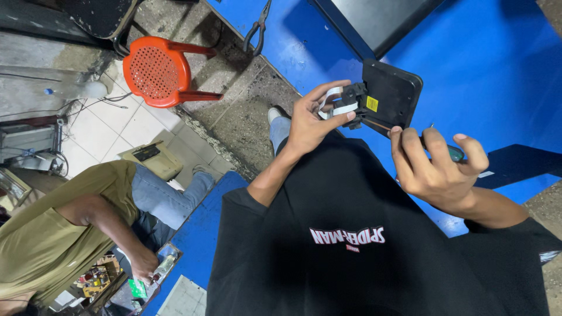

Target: The person uses a screwdriver to remove screws from a small black electronic device, detaches a ribbon cable, and manipulates internal components. The person repeatedly opens and closes the device casing while adjusting the cable and internal parts.

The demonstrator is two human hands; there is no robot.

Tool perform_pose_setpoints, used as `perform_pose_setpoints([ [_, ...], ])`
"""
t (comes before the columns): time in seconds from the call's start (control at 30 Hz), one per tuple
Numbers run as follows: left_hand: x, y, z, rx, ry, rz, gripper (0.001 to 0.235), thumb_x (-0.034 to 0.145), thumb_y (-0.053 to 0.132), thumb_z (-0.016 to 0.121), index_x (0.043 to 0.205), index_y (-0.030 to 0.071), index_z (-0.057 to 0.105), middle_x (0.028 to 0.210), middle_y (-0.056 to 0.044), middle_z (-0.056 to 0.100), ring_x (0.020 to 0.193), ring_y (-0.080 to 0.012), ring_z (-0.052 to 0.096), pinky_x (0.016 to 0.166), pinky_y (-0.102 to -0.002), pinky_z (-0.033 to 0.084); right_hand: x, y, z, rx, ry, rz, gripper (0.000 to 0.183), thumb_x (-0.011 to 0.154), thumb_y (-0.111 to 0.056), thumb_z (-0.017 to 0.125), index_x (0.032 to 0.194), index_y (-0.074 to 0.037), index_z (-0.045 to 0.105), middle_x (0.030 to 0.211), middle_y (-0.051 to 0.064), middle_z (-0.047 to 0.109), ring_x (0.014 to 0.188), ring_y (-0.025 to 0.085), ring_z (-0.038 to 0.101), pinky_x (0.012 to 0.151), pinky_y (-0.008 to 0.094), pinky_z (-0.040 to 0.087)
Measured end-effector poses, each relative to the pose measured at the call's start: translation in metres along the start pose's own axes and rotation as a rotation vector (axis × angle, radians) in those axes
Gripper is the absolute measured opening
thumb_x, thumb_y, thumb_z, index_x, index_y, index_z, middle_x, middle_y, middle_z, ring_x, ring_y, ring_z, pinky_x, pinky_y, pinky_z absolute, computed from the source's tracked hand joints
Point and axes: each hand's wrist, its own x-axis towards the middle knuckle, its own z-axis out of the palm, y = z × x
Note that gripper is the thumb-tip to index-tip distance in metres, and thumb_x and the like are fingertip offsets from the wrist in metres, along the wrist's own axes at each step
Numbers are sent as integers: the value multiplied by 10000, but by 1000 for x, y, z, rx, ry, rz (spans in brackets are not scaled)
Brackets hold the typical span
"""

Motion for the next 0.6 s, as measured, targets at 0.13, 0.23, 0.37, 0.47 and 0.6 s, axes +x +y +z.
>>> perform_pose_setpoints([
  [0.13, -2, 5, 5, 36, -8, 33, 582, 866, -58, 825, 1403, -18, 604, 1236, -97, 704, 1133, -132, 670, 1003, -297, 564, 10, 3, -4, -67, -17, -22, 177, 882, -164, 807, 721, -171, 735, 776, -34, 634, 774, 114, 594, 1002, 407, 296],
  [0.23, -4, 6, 9, -7, 6, -35, 560, 867, -42, 810, 1387, -12, 603, 1207, -83, 712, 1081, -131, 697, 957, -296, 602, 12, 0, -5, -72, -42, -7, 158, 914, -173, 786, 766, -164, 733, 819, -22, 626, 808, 120, 609, 1025, 405, 299],
  [0.37, -2, 6, 12, 73, 41, 9, 553, 862, -42, 815, 1376, -7, 614, 1198, -86, 717, 1099, -129, 690, 969, -285, 586, 8, -4, -1, -66, -47, 15, 98, 912, -157, 769, 815, -152, 752, 845, -18, 628, 810, 124, 610, 971, 390, 320],
  [0.47, -2, 6, 12, 74, 75, 24, 547, 864, -43, 811, 1374, -10, 616, 1209, -95, 715, 1111, -133, 686, 977, -285, 575, 1, -7, 3, 19, -82, 20, 28, 908, -108, 792, 903, -115, 819, 858, -4, 667, 800, 147, 614, 874, 374, 324],
  [0.6, -3, 7, 11, 47, 118, 53, 534, 886, -45, 797, 1383, -12, 605, 1214, -105, 718, 1112, -142, 692, 982, -289, 572, -7, -16, 12, 51, -16, 118, 94, 901, -105, 798, 984, -91, 841, 871, 3, 691, 792, 156, 607, 804, 377, 320],
])
